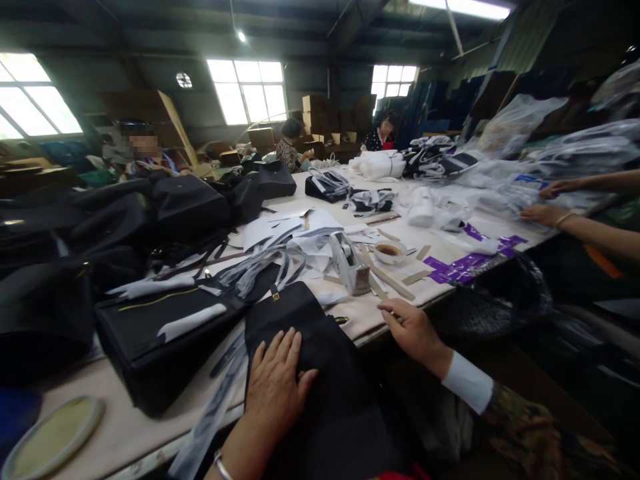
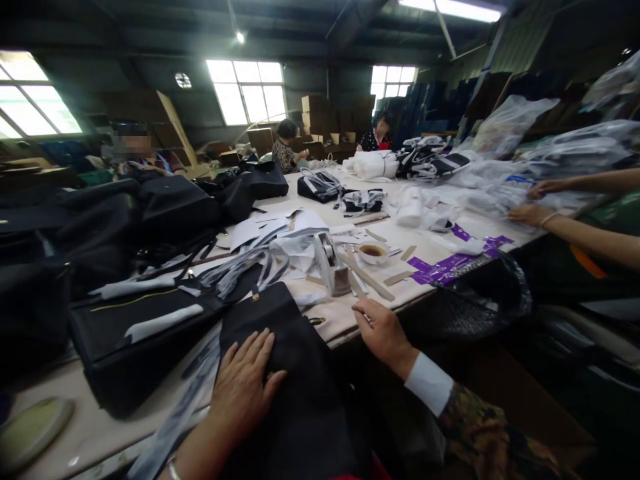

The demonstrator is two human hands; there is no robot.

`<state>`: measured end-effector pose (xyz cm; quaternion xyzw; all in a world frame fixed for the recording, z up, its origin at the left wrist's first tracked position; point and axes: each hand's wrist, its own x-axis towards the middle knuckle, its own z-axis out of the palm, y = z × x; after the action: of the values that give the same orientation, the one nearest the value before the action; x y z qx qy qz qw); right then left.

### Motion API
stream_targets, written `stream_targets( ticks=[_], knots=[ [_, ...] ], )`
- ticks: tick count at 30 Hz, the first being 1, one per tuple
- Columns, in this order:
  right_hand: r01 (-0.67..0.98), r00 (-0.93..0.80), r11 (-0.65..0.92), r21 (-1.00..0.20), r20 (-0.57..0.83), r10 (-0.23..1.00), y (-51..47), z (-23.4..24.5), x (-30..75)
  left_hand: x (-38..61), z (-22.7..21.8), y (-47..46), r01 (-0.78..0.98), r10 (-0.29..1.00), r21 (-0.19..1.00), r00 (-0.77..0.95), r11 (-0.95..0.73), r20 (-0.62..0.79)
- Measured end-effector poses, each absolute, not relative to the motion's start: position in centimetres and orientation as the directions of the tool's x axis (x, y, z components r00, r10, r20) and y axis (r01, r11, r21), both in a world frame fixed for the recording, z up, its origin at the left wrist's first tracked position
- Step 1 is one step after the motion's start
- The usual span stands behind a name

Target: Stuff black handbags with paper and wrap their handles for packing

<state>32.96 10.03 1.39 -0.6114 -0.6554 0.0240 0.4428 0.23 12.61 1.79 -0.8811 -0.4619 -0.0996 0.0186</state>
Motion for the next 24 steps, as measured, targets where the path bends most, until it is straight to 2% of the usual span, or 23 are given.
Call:
stream_targets(
  ticks=[6, 13, 17, 19, 21, 24],
  knots=[
    [0.707, 0.016, 0.374, -0.6, 0.542, 0.84, 13.5, 2.3, 28.4, 0.5, 2.3, 12.5, 0.828, 0.828, 0.093, 0.534, -0.553, 0.171],
    [0.758, -0.072, 0.326, -0.564, 0.425, 0.902, 17.8, 4.5, 24.4, 0.4, 2.5, 11.9, 0.838, 0.846, 0.138, 0.504, -0.528, 0.173],
    [0.704, -0.288, 0.524, -0.48, 0.481, 0.828, 17.2, 4.4, 21.9, 0.0, 1.8, 11.8, 0.829, 0.835, 0.127, 0.52, -0.544, 0.181],
    [0.698, -0.341, 0.554, -0.454, 0.47, 0.814, 17.6, 4.8, 21.4, -0.2, 1.4, 11.8, 0.824, 0.825, 0.114, 0.529, -0.555, 0.197],
    [0.77, -0.326, 0.5, -0.396, 0.43, 0.842, 19.2, 5.6, 21.5, -0.4, 1.1, 11.9, 0.819, 0.816, 0.105, 0.534, -0.564, 0.223],
    [0.934, -0.223, 0.284, -0.218, 0.267, 0.937, 23.1, 7.2, 22.4, -0.6, 0.5, 12.0, 0.815, 0.803, 0.093, 0.533, -0.572, 0.265]
  ],
)
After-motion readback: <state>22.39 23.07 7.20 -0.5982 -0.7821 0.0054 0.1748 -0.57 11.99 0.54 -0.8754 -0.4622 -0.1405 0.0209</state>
